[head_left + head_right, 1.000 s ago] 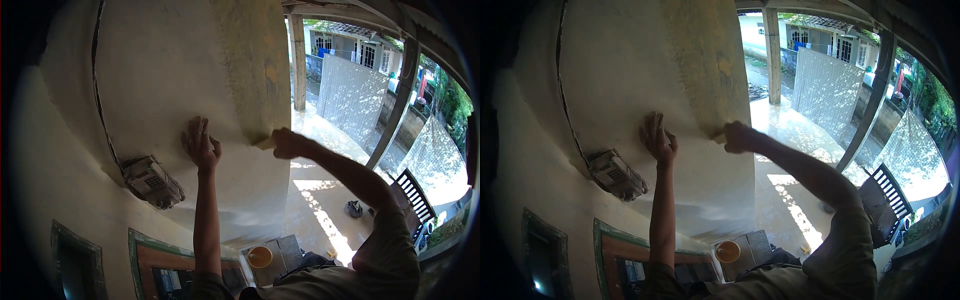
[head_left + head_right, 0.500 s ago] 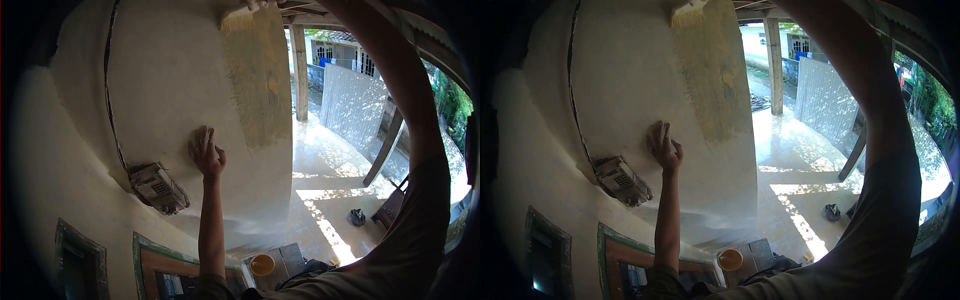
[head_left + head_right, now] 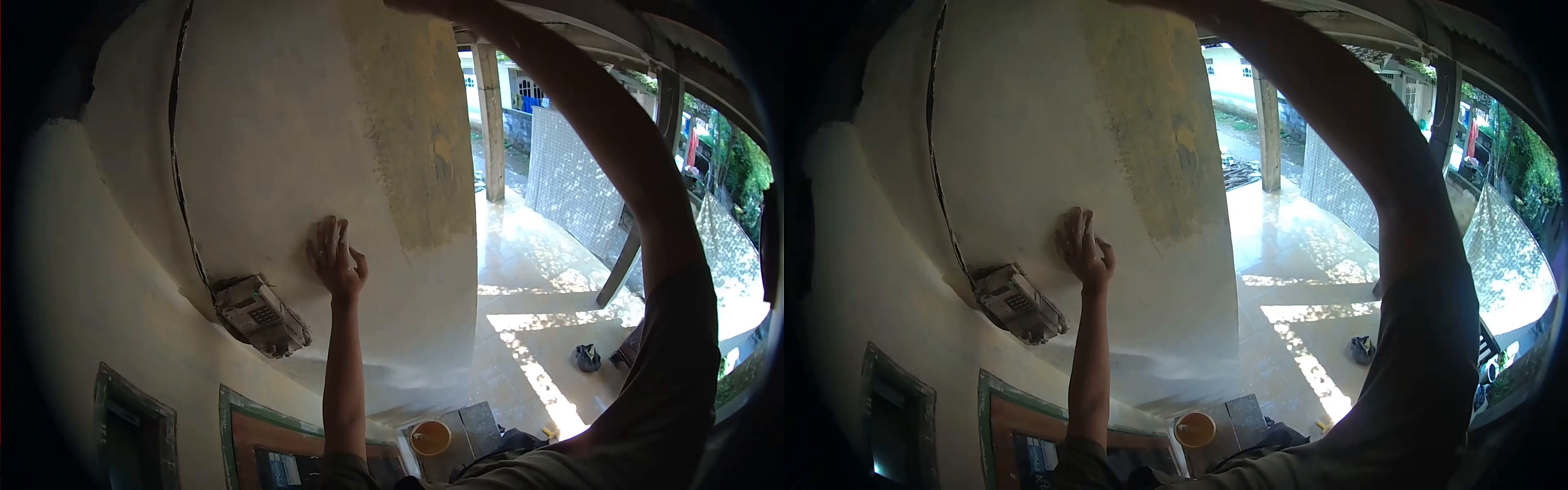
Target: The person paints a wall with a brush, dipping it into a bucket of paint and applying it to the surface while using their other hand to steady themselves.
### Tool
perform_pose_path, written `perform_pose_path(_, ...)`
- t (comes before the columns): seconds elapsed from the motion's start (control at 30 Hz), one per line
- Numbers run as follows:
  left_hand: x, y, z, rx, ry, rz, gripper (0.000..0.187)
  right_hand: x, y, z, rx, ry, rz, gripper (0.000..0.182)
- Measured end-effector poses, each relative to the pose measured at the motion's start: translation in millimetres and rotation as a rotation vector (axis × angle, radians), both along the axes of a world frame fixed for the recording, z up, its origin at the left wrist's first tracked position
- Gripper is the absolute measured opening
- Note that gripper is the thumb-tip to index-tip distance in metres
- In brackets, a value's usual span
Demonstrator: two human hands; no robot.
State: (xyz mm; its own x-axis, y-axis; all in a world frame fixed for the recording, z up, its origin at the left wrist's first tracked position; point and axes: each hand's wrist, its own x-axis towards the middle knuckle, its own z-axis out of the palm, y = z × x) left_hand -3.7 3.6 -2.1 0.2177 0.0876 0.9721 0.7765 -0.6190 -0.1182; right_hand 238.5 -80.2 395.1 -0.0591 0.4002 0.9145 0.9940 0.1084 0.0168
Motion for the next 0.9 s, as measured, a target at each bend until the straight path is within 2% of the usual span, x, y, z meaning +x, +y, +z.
perform_pose_path(0.07,0,-2,0,-0.009,0.002,-0.003,0.049,-9,-35,-95,0.054,-0.135,0.069,0.012)
perform_pose_path(0.13,0,-2,1,-0.015,0.0,-0.005,0.049,-8,-44,-145,-0.048,-0.114,-0.052,0.043)
perform_pose_path(0.4,4,-8,8,-0.062,0.011,0.02,0.054,-11,-94,-331,-0.622,-0.092,-0.074,0.048)
perform_pose_path(0.47,7,-10,17,-0.06,0.021,-0.003,0.054,-19,-105,-357,-0.88,-0.048,-0.109,0.044)
perform_pose_path(0.53,11,-12,23,-0.049,0.03,-0.028,0.055,-17,-107,-377,-1.072,-0.101,-0.046,0.039)
perform_pose_path(0.57,13,-11,24,-0.061,0.056,-0.019,0.054,-16,-105,-377,-1.066,-0.101,-0.046,0.039)
perform_pose_path(0.63,16,-10,27,-0.065,0.083,-0.014,0.053,-13,-100,-377,-1.341,0.1,0.046,0.035)
perform_pose_path(0.67,16,-9,25,-0.06,0.085,0.004,0.054,-11,-96,-373,-1.332,0.102,0.042,0.035)
perform_pose_path(0.73,16,-6,24,-0.044,0.082,0.019,0.054,-3,-79,-358,-1.084,0.082,0.05,0.028)
perform_pose_path(0.8,14,-8,24,-0.047,0.093,0.019,0.054,2,-60,-296,-1.3,0.082,0.013,0.018)
perform_pose_path(0.87,15,-6,22,-0.033,0.077,0.036,0.055,12,-49,-236,-1.241,0.121,0.034,0.015)
perform_pose_path(0.9,15,-5,22,-0.031,0.066,0.052,0.056,7,-65,-190,-1.213,0.161,0.122,0.01)
